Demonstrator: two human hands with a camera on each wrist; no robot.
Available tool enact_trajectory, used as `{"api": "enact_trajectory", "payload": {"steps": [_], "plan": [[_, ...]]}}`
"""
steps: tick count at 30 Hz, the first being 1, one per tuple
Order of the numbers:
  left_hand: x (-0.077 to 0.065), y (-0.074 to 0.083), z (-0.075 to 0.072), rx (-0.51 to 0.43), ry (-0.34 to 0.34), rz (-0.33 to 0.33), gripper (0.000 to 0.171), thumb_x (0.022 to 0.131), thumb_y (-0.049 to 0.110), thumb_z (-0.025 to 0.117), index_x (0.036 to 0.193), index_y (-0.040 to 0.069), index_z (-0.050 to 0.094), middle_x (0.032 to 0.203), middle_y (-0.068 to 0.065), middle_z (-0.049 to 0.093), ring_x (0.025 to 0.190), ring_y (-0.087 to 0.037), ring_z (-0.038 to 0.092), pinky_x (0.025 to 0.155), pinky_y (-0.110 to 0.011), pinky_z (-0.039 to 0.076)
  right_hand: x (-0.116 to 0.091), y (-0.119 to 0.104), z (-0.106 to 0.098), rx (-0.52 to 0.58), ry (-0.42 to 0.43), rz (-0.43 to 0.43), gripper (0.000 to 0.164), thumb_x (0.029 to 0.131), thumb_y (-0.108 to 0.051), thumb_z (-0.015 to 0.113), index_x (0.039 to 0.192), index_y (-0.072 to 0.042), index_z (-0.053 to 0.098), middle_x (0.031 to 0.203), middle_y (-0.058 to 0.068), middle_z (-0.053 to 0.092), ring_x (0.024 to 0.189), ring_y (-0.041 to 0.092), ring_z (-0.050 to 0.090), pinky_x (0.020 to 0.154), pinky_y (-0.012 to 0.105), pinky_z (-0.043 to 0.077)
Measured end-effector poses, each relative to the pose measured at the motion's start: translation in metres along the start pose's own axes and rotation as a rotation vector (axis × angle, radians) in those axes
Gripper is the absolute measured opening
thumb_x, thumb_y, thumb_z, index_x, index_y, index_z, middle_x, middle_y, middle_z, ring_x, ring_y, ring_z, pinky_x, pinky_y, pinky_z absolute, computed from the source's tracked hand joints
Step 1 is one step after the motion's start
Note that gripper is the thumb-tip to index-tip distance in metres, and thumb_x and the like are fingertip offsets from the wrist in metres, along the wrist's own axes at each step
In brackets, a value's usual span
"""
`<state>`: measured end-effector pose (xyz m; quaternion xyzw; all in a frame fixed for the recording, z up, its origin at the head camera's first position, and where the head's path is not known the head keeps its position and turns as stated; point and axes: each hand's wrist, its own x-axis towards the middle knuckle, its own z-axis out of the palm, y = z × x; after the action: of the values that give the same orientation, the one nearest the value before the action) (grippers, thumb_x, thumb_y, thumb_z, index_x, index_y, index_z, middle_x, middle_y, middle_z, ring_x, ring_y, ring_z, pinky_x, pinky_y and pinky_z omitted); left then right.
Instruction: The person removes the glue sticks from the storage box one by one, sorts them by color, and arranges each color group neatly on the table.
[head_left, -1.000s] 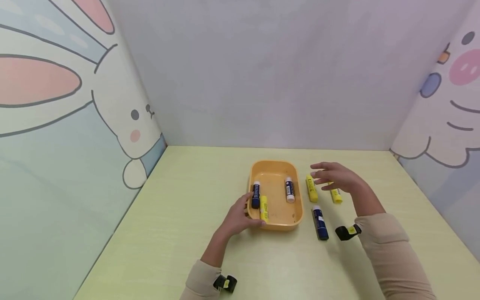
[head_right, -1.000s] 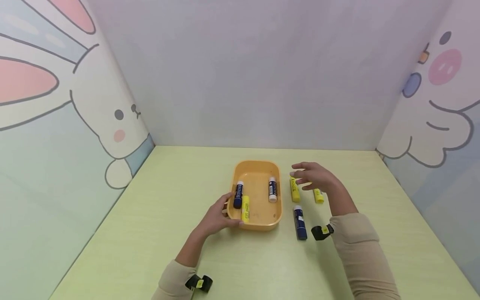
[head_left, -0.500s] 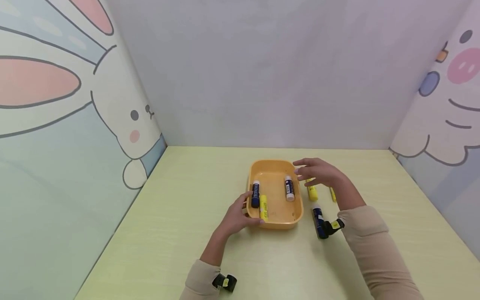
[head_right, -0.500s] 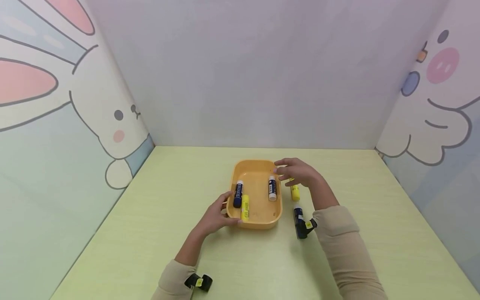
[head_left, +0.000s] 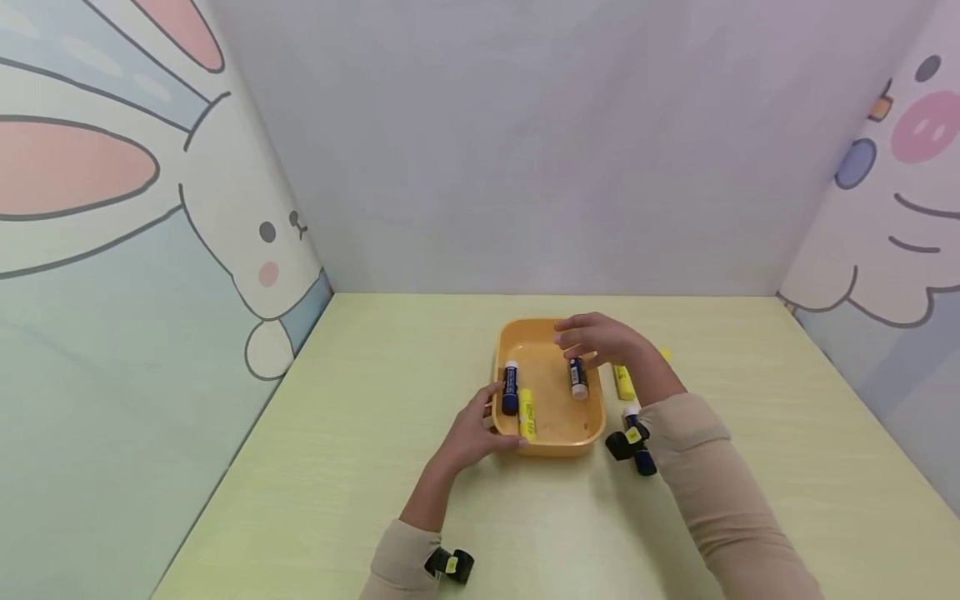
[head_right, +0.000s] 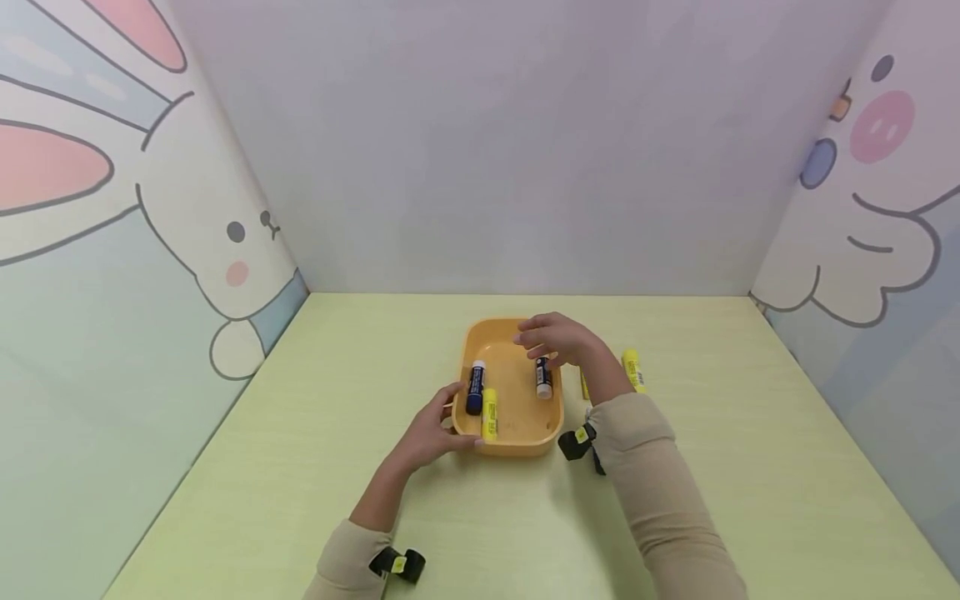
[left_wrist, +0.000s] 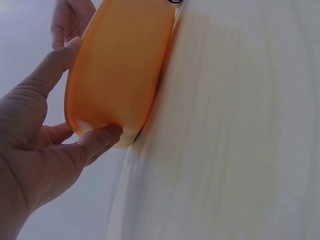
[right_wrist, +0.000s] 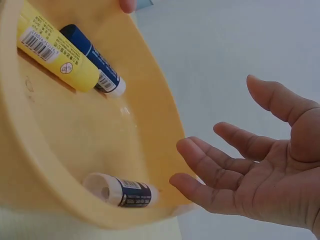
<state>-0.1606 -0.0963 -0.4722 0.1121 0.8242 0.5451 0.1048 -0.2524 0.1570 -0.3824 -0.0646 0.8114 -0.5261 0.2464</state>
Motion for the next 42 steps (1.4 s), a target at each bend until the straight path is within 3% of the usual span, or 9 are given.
{"api": "enact_trajectory", "payload": {"steps": [10, 15, 24, 33, 38, 42], "plan": [[-0.001, -0.002, 0.003, -0.016, -0.006, -0.008, 0.095, 0.064, 0.026, 0.087, 0.143, 0.015, 0.034, 0.142, -0.009, 0.036, 0.124, -0.03, 0.039, 0.091, -0.039, 0.044, 0.022, 0.006, 0.015, -0.029, -0.005, 0.061, 0.063, 0.092, -0.032, 0.058, 0.142, -0.003, 0.032, 0.137, 0.023, 0.04, 0.12, 0.036, 0.044, 0.095, 0.064, 0.027], [-0.001, -0.002, 0.003, -0.014, -0.005, -0.01, 0.095, 0.065, 0.026, 0.087, 0.143, 0.014, 0.034, 0.143, -0.009, 0.035, 0.124, -0.031, 0.039, 0.091, -0.04, 0.044, 0.034, 0.011, 0.019, -0.009, 0.049, 0.1, 0.057, 0.093, -0.032, 0.057, 0.139, -0.004, 0.039, 0.133, 0.023, 0.043, 0.117, 0.035, 0.046, 0.092, 0.068, 0.025], [-0.002, 0.002, 0.002, -0.005, -0.012, -0.003, 0.096, 0.065, 0.025, 0.087, 0.143, 0.014, 0.033, 0.145, -0.008, 0.033, 0.124, -0.03, 0.039, 0.091, -0.039, 0.044, 0.045, 0.015, 0.019, 0.143, 0.162, 0.134, 0.053, 0.093, -0.025, 0.058, 0.135, 0.001, 0.039, 0.127, 0.025, 0.046, 0.112, 0.036, 0.049, 0.091, 0.053, 0.04], [0.001, 0.003, -0.002, -0.007, -0.016, -0.003, 0.096, 0.064, 0.028, 0.087, 0.143, 0.013, 0.034, 0.144, -0.007, 0.034, 0.123, -0.029, 0.04, 0.091, -0.039, 0.044, 0.051, 0.014, 0.021, 0.119, 0.218, 0.189, 0.048, 0.092, -0.027, 0.059, 0.131, -0.002, 0.046, 0.112, 0.017, 0.055, 0.101, 0.029, 0.056, 0.089, 0.055, 0.039], [0.003, 0.0, -0.001, -0.008, -0.016, 0.004, 0.097, 0.064, 0.028, 0.087, 0.143, 0.015, 0.034, 0.144, -0.006, 0.034, 0.123, -0.03, 0.04, 0.091, -0.039, 0.044, 0.058, 0.014, 0.025, 0.135, 0.247, 0.253, 0.042, 0.09, -0.026, 0.06, 0.123, -0.002, 0.05, 0.095, 0.012, 0.056, 0.088, 0.027, 0.058, 0.083, 0.048, 0.044], [0.002, 0.0, -0.001, -0.006, -0.017, 0.007, 0.095, 0.065, 0.025, 0.087, 0.143, 0.015, 0.034, 0.144, -0.005, 0.034, 0.124, -0.03, 0.041, 0.091, -0.039, 0.044, 0.063, 0.016, 0.029, 0.174, 0.256, 0.297, 0.038, 0.089, -0.023, 0.062, 0.118, -0.002, 0.049, 0.093, 0.012, 0.054, 0.084, 0.025, 0.055, 0.081, 0.043, 0.046]]}}
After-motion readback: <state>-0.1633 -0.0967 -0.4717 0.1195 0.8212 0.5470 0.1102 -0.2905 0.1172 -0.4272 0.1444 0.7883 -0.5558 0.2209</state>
